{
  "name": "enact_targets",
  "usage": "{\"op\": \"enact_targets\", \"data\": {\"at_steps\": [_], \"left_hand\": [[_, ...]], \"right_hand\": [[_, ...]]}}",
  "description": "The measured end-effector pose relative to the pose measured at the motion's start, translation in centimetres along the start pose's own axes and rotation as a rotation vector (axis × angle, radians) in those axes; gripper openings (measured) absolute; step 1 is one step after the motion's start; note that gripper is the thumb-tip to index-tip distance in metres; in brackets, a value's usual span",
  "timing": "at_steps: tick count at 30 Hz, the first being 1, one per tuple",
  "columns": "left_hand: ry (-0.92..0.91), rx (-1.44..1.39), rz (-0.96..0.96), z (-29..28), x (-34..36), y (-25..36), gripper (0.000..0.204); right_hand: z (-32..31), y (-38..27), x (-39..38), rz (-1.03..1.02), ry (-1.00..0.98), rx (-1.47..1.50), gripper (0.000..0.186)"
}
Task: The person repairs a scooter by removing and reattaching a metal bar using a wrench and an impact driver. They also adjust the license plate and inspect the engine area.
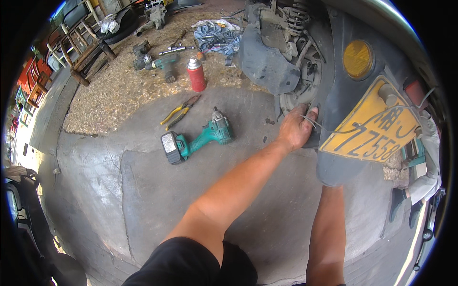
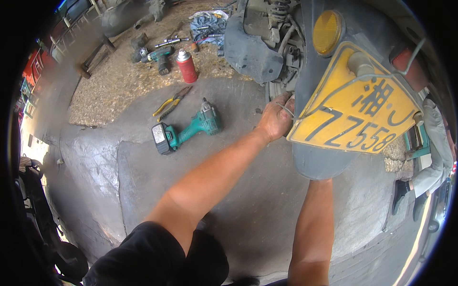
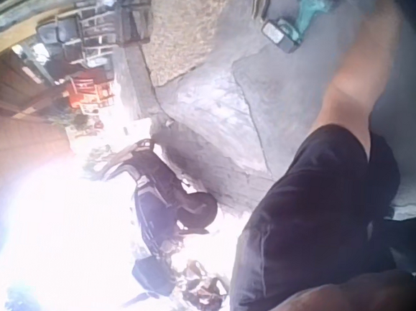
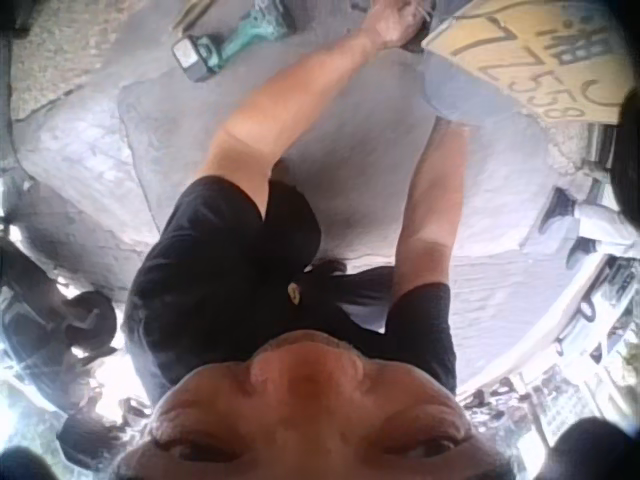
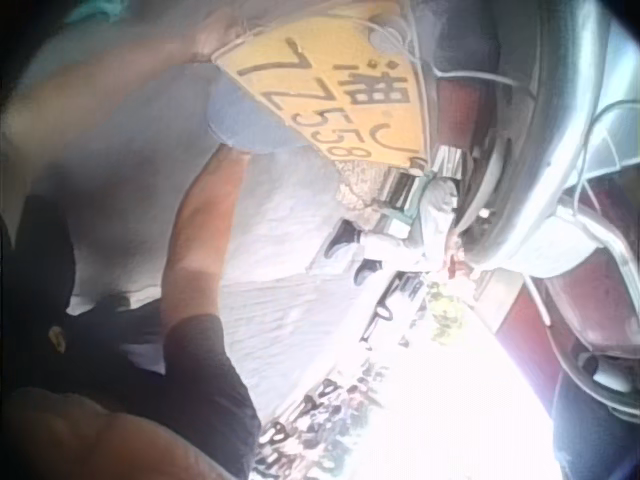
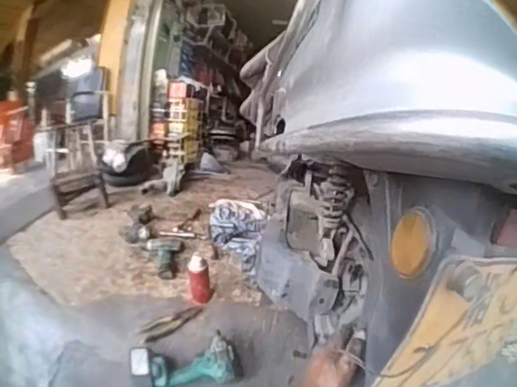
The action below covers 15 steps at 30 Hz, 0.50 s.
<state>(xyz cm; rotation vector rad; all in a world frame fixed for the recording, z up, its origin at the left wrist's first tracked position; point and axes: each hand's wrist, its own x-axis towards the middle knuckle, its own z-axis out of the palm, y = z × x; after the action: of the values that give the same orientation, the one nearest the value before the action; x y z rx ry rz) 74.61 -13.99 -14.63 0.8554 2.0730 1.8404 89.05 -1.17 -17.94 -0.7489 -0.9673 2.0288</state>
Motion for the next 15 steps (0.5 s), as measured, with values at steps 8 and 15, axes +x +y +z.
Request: {"op": "enact_targets", "data": {"at_steps": [8, 15], "left_hand": [[-0.008, -0.021, -0.020, 0.1, -0.1, 0.2, 0.063], [0.003, -0.062, -0.032, -0.2, -1.0, 0.2, 0.060]], "right_hand": [[-0.6, -0.4, 1.1, -0.034, 0.003, -0.060, 0.037], [-0.9, -0.7, 0.8, -0.044, -0.005, -0.077, 0.038]]}}
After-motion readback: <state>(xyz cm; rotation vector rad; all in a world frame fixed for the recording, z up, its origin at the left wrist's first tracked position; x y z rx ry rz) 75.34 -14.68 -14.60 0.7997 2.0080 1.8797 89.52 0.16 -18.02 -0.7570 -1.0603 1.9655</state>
